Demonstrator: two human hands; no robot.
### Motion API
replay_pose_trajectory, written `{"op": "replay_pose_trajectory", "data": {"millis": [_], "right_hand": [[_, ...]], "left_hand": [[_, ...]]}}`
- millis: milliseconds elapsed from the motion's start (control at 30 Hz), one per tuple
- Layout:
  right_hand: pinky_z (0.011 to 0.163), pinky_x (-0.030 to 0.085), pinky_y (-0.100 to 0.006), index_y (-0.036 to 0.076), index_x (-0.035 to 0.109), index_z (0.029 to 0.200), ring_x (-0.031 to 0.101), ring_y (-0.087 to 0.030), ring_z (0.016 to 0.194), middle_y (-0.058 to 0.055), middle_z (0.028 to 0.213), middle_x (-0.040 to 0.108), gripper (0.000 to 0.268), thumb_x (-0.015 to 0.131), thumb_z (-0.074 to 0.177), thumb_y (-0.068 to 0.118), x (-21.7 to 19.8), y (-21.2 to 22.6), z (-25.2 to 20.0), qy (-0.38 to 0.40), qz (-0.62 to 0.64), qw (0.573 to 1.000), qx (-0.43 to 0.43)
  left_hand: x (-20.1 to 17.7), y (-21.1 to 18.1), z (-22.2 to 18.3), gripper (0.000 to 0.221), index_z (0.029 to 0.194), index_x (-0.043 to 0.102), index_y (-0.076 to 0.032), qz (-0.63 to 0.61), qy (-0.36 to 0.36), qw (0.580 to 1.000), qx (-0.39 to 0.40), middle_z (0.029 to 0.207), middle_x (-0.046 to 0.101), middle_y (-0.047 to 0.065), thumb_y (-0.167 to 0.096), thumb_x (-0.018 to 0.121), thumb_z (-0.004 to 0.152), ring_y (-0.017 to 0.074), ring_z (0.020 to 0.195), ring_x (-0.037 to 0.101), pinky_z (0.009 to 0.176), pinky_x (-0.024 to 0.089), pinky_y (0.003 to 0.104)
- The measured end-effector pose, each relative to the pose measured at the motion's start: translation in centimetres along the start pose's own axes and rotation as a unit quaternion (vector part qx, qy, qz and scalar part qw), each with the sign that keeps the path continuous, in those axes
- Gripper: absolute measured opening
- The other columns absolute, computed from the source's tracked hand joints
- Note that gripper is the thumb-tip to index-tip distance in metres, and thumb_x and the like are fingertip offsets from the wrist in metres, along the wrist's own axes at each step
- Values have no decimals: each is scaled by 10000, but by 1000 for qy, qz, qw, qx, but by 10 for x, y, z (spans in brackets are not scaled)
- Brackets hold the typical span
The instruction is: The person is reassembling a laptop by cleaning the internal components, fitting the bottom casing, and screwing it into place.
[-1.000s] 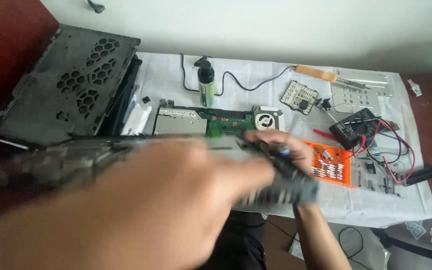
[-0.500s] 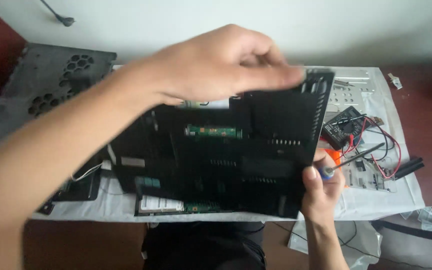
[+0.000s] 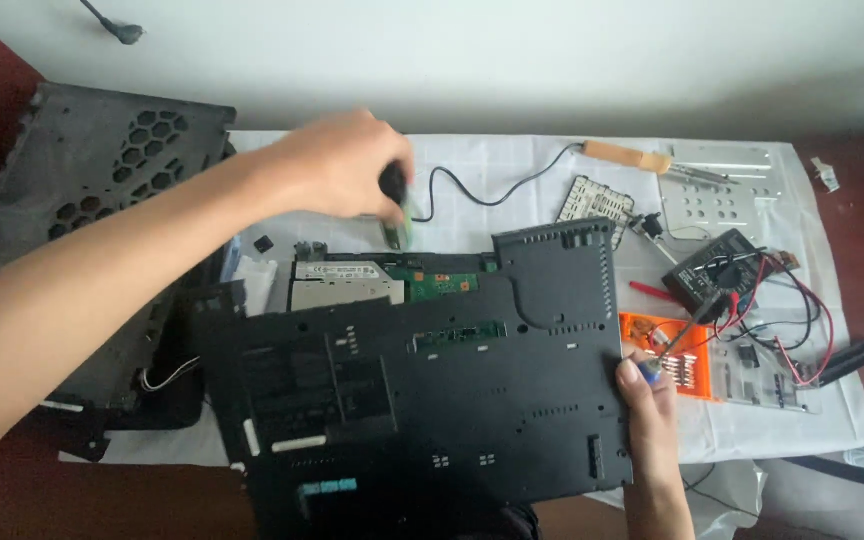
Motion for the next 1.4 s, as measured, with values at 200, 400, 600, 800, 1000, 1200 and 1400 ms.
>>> {"op": "replay_pose_trajectory", "data": {"millis": [200, 400, 600, 800, 1000, 1200, 1400], "right_hand": [[660, 534, -276, 45, 697, 1045, 679, -160, 770, -71, 895, 717, 306, 648, 980, 340, 15, 14, 1, -6, -27, 999, 33], [624, 494, -239, 33, 705, 1066, 653, -129, 732, -45, 874, 702, 339, 628, 1002, 356, 17, 16, 9, 8, -49, 997, 58], [712, 532, -260, 50, 690, 1080, 682, -158, 809, -71, 924, 717, 309, 627, 1005, 342, 34, 26, 3, -51, -49, 992, 100], [668, 506, -229, 137, 652, 1050, 648, -106, 752, 1, 863, 677, 293, 636, 1013, 428, 19, 14, 4, -102, -52, 989, 98], [626, 525, -216, 126, 654, 912, 666, -104, 703, -1, 804, 692, 295, 621, 1059, 380, 37, 26, 2, -89, -52, 992, 74], [695, 377, -239, 137, 668, 894, 489, -32, 834, 97, 842, 555, 327, 620, 1057, 416, 48, 50, -4, -115, -339, 933, 18], [695, 364, -247, 149, 566, 884, 431, -60, 776, 79, 801, 460, 377, 465, 1108, 435, 55, 66, -17, -56, -379, 923, 29]], "left_hand": [[-35, 55, -18, 294, 1070, 797, -65, -5, -148, 983, -106, 987, 770, 169, -227, 795, 825, 336, 873, 699, 761, 540, 475], [-11, 109, -15, 598, 1278, 703, -43, -32, -144, 976, -158, 1264, 665, 218, -361, 832, 788, 396, 1073, 632, 757, 523, 572], [-8, 86, -52, 921, 1553, 365, 10, -116, -195, 961, -155, 1413, 547, 254, -386, 833, 865, 454, 1144, 598, 974, 458, 635], [44, 65, -131, 329, 1329, 680, 57, 22, -452, 886, -99, 1070, 729, 147, -225, 737, 1167, 221, 808, 681, 807, 550, 413], [135, 36, -142, 599, 1442, 490, 65, -266, -406, 857, -170, 1338, 617, 270, -335, 590, 1008, 344, 1130, 648, 865, 571, 407], [178, 49, -133, 704, 1515, 409, 63, -259, -410, 860, -162, 1502, 497, 276, -319, 670, 985, 392, 1381, 486, 1116, 382, 465], [186, 57, -130, 637, 1480, 427, 123, -351, -435, 817, -143, 1518, 464, 288, -140, 713, 975, 322, 1420, 447, 1168, 357, 388]]}}
Point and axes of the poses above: each hand's wrist, its own z-axis towards the middle knuckle, its own x-axis out of the palm, y = z × x, the point moved 4 cm from there along z, towards the middle knuckle
